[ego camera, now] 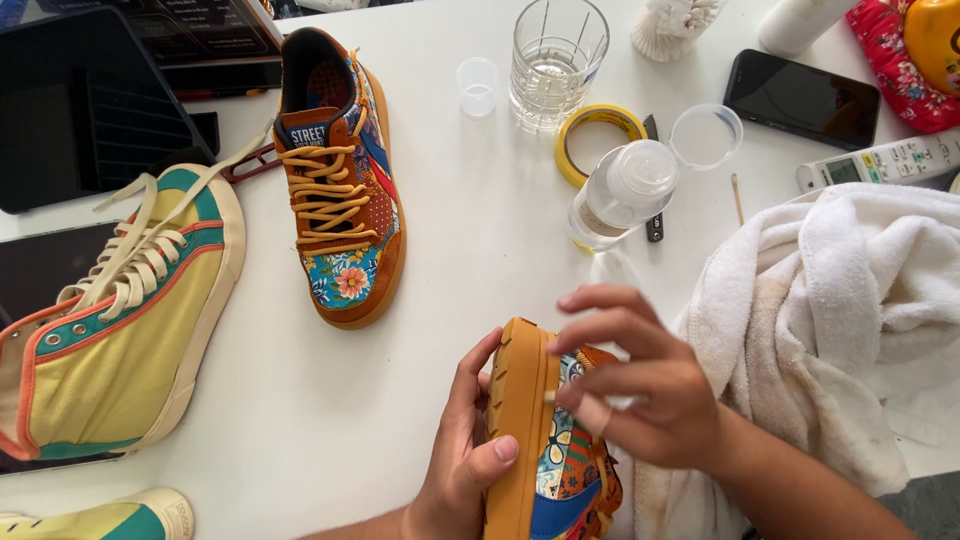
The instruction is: Cleaning the soles and sides of decorative sneakers using a cotton swab and cleaning solution.
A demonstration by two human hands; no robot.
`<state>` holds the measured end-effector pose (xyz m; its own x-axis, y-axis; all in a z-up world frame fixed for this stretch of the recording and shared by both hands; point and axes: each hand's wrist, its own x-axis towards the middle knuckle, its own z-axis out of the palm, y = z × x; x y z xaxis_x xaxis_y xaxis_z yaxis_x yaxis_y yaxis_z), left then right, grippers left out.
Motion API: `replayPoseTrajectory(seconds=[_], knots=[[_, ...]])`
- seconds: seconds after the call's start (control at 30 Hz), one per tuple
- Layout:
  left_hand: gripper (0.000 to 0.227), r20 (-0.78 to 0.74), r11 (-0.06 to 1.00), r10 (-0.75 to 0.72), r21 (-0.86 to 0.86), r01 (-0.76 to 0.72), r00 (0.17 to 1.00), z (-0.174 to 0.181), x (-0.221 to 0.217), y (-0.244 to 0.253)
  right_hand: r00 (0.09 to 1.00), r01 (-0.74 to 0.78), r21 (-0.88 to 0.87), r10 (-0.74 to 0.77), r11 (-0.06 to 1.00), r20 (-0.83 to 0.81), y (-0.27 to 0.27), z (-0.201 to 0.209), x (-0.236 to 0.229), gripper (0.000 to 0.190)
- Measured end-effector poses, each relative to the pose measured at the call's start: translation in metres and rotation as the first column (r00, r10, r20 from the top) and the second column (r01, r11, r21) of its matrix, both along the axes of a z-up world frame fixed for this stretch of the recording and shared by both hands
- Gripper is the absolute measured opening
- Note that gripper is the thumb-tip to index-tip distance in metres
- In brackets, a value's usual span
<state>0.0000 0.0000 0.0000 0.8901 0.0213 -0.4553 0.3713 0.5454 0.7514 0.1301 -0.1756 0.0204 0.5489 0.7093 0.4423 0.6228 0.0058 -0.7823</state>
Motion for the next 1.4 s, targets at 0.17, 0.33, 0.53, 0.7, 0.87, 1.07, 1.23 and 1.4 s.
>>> replayPoseTrajectory(seconds=[0.17, 0.33, 0.53, 0.7, 0.87, 1.07, 1.23, 1.4], knots=[[0.12, 0.064, 0.996, -0.033, 0.083, 0.028, 0.997, -0.019, -0.007, 0.003, 0.992, -0.077, 0.046, 0.073, 0.996, 0.099, 0.003, 0.013, -0.004, 0.005], [0.121, 0.042, 0.995, -0.04, 0.097, 0.036, 0.998, -0.022, -0.006, 0.003, 0.994, 0.088, -0.003, -0.088, 0.996, 0.067, 0.004, 0.0, 0.003, 0.007], [0.122, 0.006, 0.991, -0.042, 0.13, 0.041, 0.999, -0.018, -0.005, 0.002, 0.983, 0.18, 0.003, -0.18, 0.984, 0.027, 0.005, 0.003, -0.001, 0.004], [0.12, 0.05, 0.992, -0.048, 0.118, 0.042, 0.998, -0.019, -0.007, 0.005, 0.976, -0.164, 0.078, 0.151, 0.983, 0.157, 0.003, 0.014, -0.004, 0.005], [0.116, 0.055, 1.0, -0.009, 0.018, 0.008, 0.998, -0.009, -0.005, 0.001, 0.992, -0.065, 0.011, 0.064, 0.998, 0.106, -0.001, 0.007, -0.001, 0.004], [0.117, 0.048, 1.0, -0.003, -0.015, 0.004, 0.999, 0.001, -0.002, 0.0, 0.992, -0.105, 0.028, 0.103, 0.994, 0.069, 0.0, 0.007, -0.001, 0.002], [0.118, 0.078, 0.999, -0.025, 0.036, 0.022, 0.997, -0.01, -0.008, 0.002, 0.975, -0.209, 0.056, 0.204, 0.976, 0.09, 0.001, 0.013, -0.005, 0.004], [0.118, -0.037, 1.0, -0.006, 0.017, 0.007, 0.999, 0.004, -0.001, -0.001, 0.997, 0.021, -0.008, -0.02, 1.0, 0.069, 0.003, 0.004, 0.002, 0.004]])
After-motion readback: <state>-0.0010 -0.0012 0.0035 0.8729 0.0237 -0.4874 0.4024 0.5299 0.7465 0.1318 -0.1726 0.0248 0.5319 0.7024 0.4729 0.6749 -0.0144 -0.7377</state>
